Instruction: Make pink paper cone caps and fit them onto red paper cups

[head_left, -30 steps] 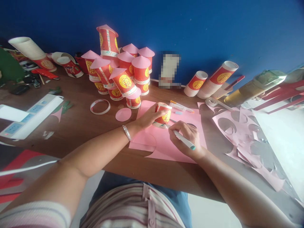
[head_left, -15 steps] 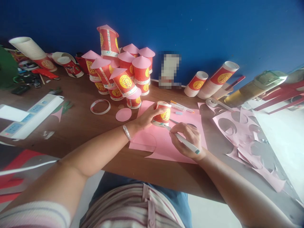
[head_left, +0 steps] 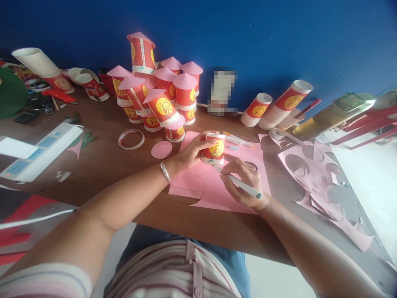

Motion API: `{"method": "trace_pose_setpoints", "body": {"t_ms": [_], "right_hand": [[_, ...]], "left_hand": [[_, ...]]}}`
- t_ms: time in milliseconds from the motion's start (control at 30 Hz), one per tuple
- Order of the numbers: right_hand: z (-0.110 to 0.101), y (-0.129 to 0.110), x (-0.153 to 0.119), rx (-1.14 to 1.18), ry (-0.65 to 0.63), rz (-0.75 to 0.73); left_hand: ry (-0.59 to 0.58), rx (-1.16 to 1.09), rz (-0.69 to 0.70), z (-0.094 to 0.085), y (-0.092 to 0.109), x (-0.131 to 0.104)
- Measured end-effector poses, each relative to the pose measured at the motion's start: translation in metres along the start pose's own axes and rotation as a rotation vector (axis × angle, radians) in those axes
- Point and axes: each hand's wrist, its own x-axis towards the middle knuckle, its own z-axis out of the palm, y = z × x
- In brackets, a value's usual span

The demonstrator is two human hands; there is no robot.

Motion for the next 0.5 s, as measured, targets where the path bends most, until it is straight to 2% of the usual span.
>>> {"method": "trace_pose_setpoints", "body": {"t_ms": [300, 500], "right_hand": [[0.0, 0.0, 0.0, 0.016, -0.021, 0.01], [0.0, 0.0, 0.002, 0.002, -0.023, 0.019]], "left_hand": [[-0.08, -0.023, -0.045, -0.008, -0.012, 0.006], [-0.069, -0.013, -0.046, -0.006, -0.01, 0.004]]}}
